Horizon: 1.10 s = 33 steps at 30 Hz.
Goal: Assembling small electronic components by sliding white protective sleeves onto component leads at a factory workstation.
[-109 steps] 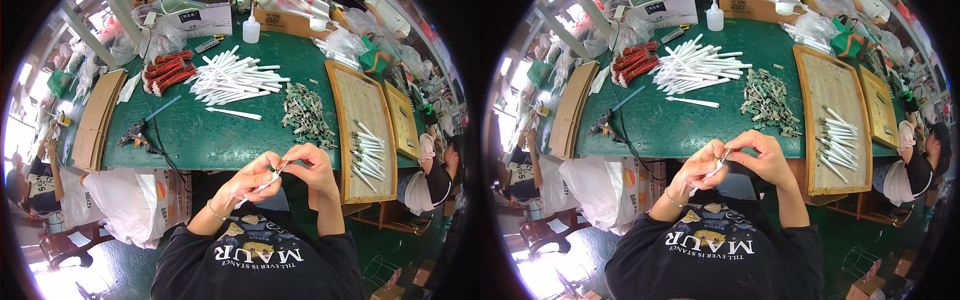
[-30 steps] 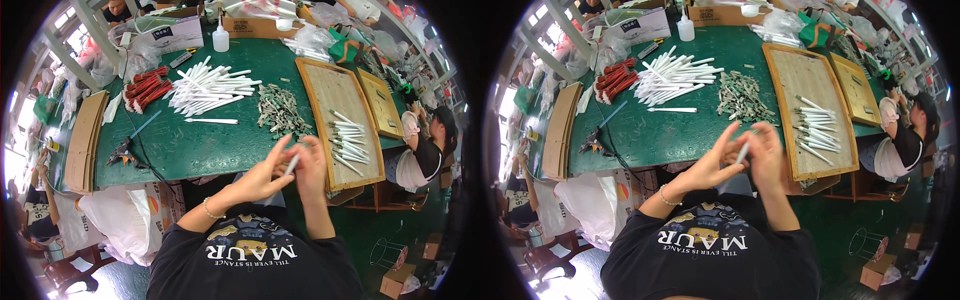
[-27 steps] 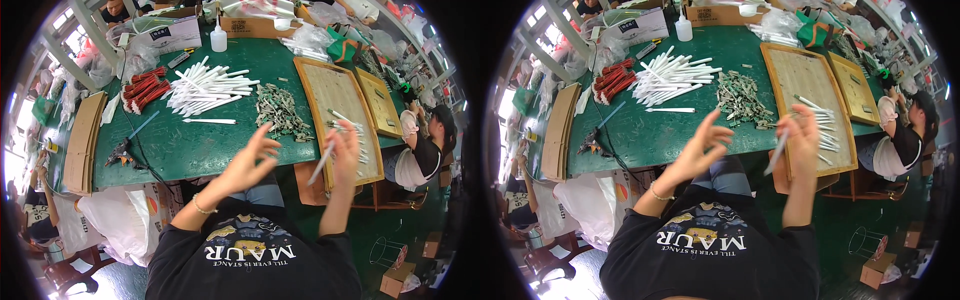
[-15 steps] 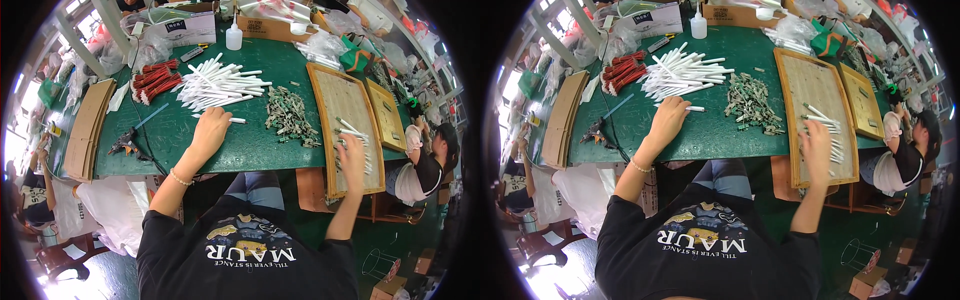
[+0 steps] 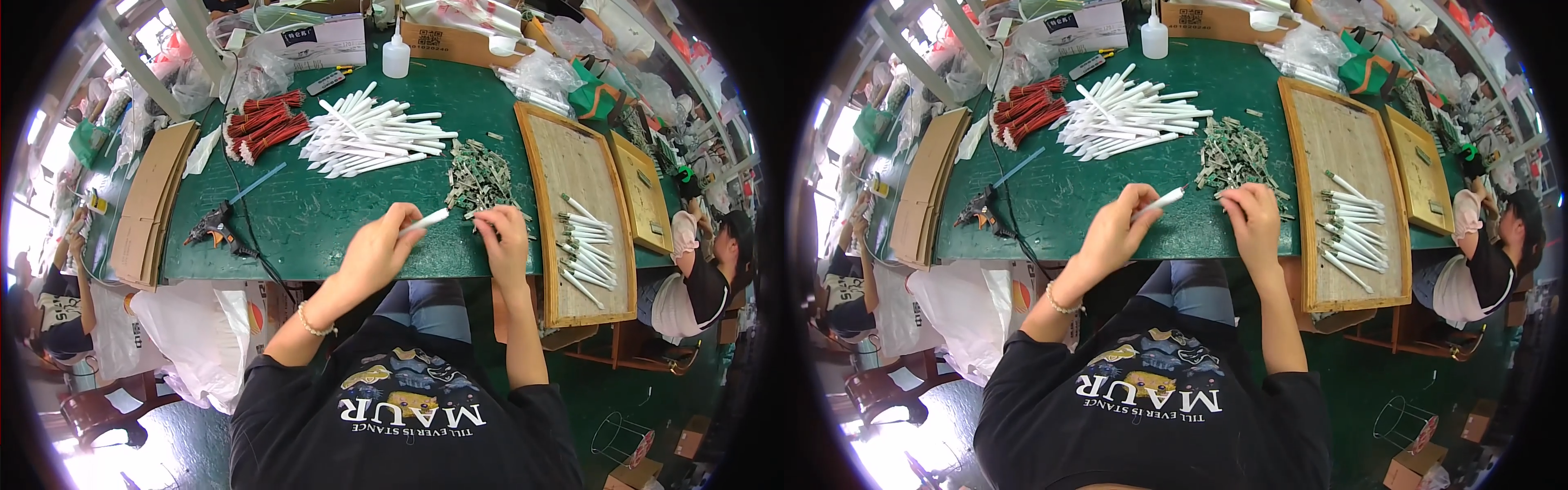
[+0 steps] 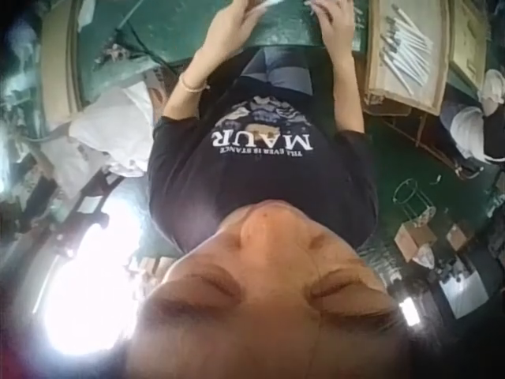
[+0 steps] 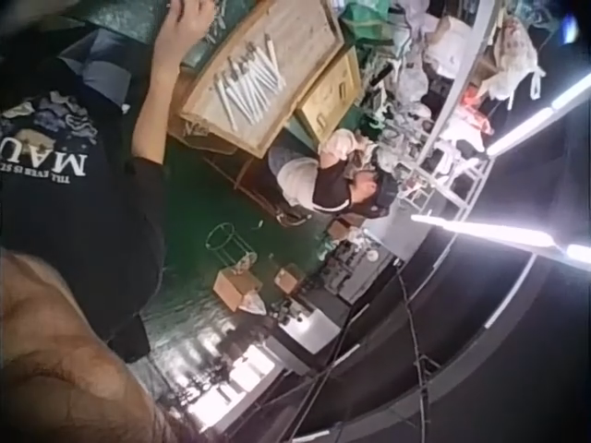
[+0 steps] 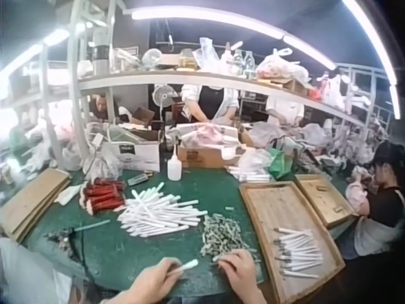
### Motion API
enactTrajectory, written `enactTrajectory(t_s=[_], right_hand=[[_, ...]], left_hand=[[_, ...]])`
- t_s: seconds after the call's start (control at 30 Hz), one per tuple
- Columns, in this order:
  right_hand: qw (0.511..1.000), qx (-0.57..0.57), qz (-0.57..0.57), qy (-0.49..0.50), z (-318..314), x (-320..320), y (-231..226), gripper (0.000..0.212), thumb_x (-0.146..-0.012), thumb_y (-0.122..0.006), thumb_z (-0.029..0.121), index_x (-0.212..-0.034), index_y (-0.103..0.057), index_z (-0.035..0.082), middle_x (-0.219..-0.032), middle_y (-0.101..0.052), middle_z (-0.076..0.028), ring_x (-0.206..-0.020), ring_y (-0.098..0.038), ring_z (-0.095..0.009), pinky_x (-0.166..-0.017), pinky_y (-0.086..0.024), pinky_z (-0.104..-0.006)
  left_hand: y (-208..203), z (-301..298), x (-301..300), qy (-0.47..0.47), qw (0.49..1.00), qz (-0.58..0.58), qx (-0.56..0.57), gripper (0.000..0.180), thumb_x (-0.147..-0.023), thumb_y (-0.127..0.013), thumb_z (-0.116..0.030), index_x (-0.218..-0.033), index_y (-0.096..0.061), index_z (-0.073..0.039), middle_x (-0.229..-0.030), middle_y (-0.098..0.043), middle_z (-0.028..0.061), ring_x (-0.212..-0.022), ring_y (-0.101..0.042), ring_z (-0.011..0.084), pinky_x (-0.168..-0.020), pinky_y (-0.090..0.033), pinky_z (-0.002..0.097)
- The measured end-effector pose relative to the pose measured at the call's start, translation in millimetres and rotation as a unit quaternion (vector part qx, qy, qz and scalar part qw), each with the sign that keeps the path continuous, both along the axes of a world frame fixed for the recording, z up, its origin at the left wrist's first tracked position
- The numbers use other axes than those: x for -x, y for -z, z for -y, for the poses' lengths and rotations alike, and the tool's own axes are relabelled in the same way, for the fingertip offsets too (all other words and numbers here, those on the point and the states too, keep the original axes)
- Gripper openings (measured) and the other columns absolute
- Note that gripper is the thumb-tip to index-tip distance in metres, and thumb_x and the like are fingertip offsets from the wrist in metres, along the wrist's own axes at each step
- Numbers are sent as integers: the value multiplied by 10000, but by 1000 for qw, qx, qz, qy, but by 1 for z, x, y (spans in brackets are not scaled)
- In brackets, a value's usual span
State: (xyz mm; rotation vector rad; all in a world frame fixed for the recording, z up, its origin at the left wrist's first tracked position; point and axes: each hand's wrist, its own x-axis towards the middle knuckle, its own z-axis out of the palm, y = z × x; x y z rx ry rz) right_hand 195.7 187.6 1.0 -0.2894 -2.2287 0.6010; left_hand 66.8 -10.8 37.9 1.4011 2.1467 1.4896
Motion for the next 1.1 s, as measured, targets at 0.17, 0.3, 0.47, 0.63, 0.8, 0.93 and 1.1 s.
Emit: enactTrajectory(t_s=[0.17, 0.3, 0.47, 0.63, 0.8, 0.93, 1.1], right_hand=[[881, 455, -65, -114, 28, -9, -26, 117, -904, -565, 99, -955, -607, 2, -950, -596, -42, -791, -504, -79, -685, -402, -225], [833, 495, -89, -231, 61, -12, -18, 98, -904, -557, 60, -972, -599, 3, -972, -604, -51, -885, -546, -99, -805, -426, -226], [798, 535, -84, -264, 75, -16, 1, 105, -899, -561, 49, -986, -596, 3, -1015, -592, -50, -941, -546, -114, -855, -423, -245], [851, 476, -114, -191, 92, -18, -1, 107, -881, -579, 23, -985, -598, 8, -1034, -595, -78, -970, -548, -125, -860, -431, -250], [843, 497, -119, -170, 81, -22, -7, 158, -882, -582, 30, -1037, -560, 6, -991, -635, -104, -904, -587, -116, -810, -449, -228], [856, 486, -123, -125, 70, -19, -24, 201, -889, -574, 40, -1082, -525, 5, -922, -663, -112, -823, -609, -107, -755, -460, -211], [895, 424, -73, -117, 67, -18, -29, 243, -890, -569, 32, -1126, -536, -15, -911, -663, -113, -855, -620, -120, -789, -474, -235]], left_hand=[[16, -3, -28, 46, 960, 275, -21, 220, -953, -506, -166, -1105, -512, -7, -685, -447, -61, -534, -366, 12, -467, -282, 175], [15, -4, -42, 90, 883, 458, -44, 242, -968, -483, -267, -1059, -520, -45, -656, -374, -79, -479, -285, -3, -410, -212, 171], [27, 3, -44, 123, 839, 527, -46, 226, -960, -499, -278, -1018, -507, -60, -659, -373, -77, -464, -270, -2, -404, -204, 174], [32, 1, -50, 110, 844, 521, -71, 221, -955, -510, -277, -1011, -501, -63, -663, -375, -73, -465, -269, -3, -403, -195, 175], [29, 1, -60, 113, 855, 497, -95, 267, -979, -453, -277, -1082, -501, -36, -654, -358, -65, -490, -270, 8, -422, -204, 176], [32, 5, -60, 127, 851, 499, -104, 245, -980, -455, -243, -1085, -515, -30, -628, -344, -80, -518, -305, 8, -450, -252, 182], [34, 3, -66, 104, 904, 408, -74, 306, -984, -443, -245, -1139, -543, -1, -622, -361, -68, -521, -302, 20, -468, -248, 183]])
